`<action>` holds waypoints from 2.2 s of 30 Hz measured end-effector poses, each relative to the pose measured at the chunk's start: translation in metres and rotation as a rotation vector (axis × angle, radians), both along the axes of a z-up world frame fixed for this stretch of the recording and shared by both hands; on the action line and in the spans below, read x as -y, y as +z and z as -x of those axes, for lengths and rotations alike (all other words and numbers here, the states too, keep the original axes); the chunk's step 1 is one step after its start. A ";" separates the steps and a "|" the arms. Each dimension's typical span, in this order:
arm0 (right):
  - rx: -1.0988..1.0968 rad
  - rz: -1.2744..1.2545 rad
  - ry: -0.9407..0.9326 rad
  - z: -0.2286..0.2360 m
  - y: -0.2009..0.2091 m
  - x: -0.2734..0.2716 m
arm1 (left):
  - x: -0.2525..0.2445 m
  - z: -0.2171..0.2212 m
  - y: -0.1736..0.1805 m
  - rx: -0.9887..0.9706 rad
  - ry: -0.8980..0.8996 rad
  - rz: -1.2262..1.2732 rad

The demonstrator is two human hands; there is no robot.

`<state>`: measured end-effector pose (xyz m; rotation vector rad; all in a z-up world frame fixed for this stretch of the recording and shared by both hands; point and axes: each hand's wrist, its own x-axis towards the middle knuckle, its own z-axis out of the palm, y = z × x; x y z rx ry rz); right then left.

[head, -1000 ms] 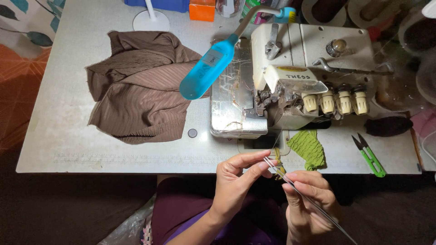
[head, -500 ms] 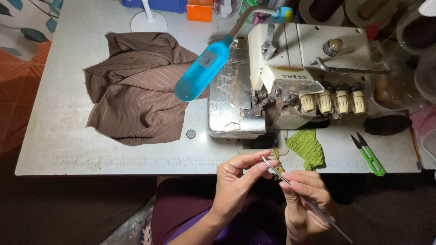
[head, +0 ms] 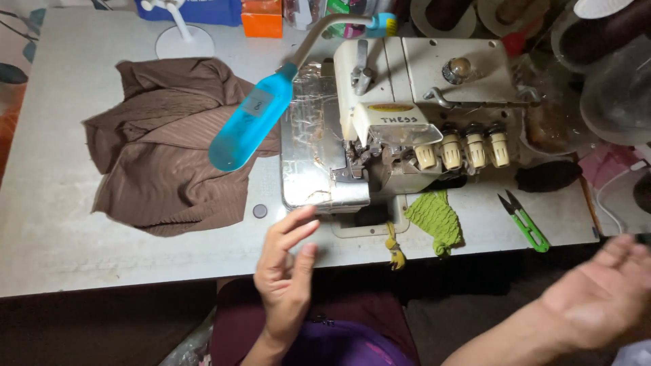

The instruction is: Threading an industrial overlock sewing machine using tweezers to guide the thread through tensioners and guides.

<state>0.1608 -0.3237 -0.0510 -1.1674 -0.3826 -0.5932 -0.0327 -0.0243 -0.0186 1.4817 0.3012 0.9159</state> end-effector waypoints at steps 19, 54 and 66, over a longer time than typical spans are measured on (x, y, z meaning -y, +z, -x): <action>0.257 0.282 0.314 -0.018 -0.025 -0.149 | -0.024 -0.008 -0.041 -0.197 0.149 -0.645; 0.200 0.298 0.213 -0.023 -0.027 -0.142 | -0.028 -0.013 -0.041 -0.151 0.125 -0.630; 0.213 0.328 0.214 -0.018 -0.023 -0.146 | -0.027 -0.016 -0.032 -0.184 0.168 -0.651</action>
